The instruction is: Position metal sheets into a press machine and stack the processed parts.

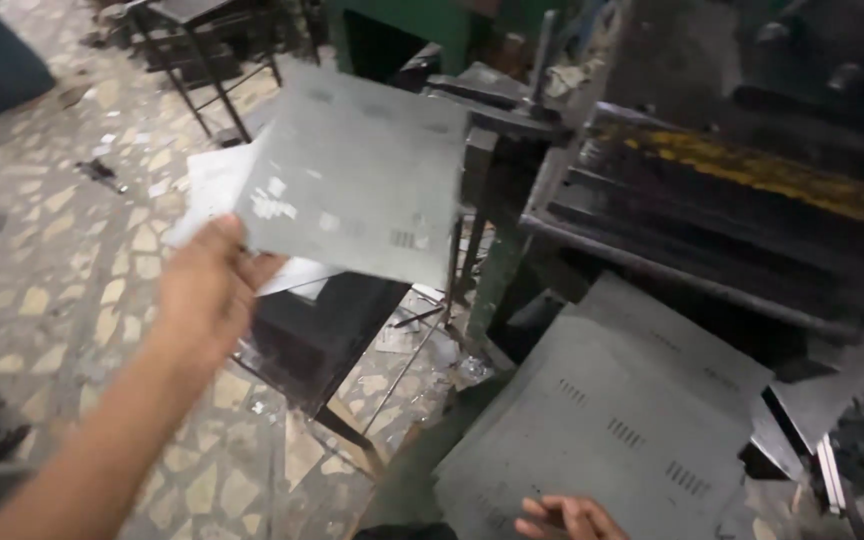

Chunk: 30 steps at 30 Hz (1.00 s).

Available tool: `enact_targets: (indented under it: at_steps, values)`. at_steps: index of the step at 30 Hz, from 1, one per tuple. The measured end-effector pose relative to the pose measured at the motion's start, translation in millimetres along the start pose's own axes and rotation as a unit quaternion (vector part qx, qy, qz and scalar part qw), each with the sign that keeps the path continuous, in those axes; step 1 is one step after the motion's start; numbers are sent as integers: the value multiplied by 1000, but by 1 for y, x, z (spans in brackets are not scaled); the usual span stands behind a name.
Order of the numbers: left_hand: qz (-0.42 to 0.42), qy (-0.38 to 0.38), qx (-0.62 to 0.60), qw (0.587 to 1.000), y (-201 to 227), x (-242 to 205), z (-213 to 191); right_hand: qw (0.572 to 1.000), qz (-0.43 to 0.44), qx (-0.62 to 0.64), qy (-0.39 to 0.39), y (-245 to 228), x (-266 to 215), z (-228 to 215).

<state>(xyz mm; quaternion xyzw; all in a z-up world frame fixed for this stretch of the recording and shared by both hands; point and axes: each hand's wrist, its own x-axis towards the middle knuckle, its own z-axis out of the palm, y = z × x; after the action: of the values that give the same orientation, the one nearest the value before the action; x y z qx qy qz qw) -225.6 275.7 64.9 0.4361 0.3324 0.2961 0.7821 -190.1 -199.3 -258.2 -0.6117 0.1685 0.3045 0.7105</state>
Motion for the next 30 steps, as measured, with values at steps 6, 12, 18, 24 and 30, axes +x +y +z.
enact_targets:
  at_steps: [6,12,18,24,30]
  values:
    - [-162,-37,-25,986,-65,-67,77,991,-21,107,-77,-116,-78,101]
    - [-266,-135,-87,951,-114,-115,158,946,-256,192,47,-211,-105,133]
    - [-183,-374,-20,909,-175,-101,200,914,-290,229,169,-272,-42,56]
    - [-209,-235,18,949,-187,-72,234,916,-282,246,146,-271,-42,55]
    - [-201,-267,-14,943,-179,-67,241,917,-266,273,119,-301,27,55]
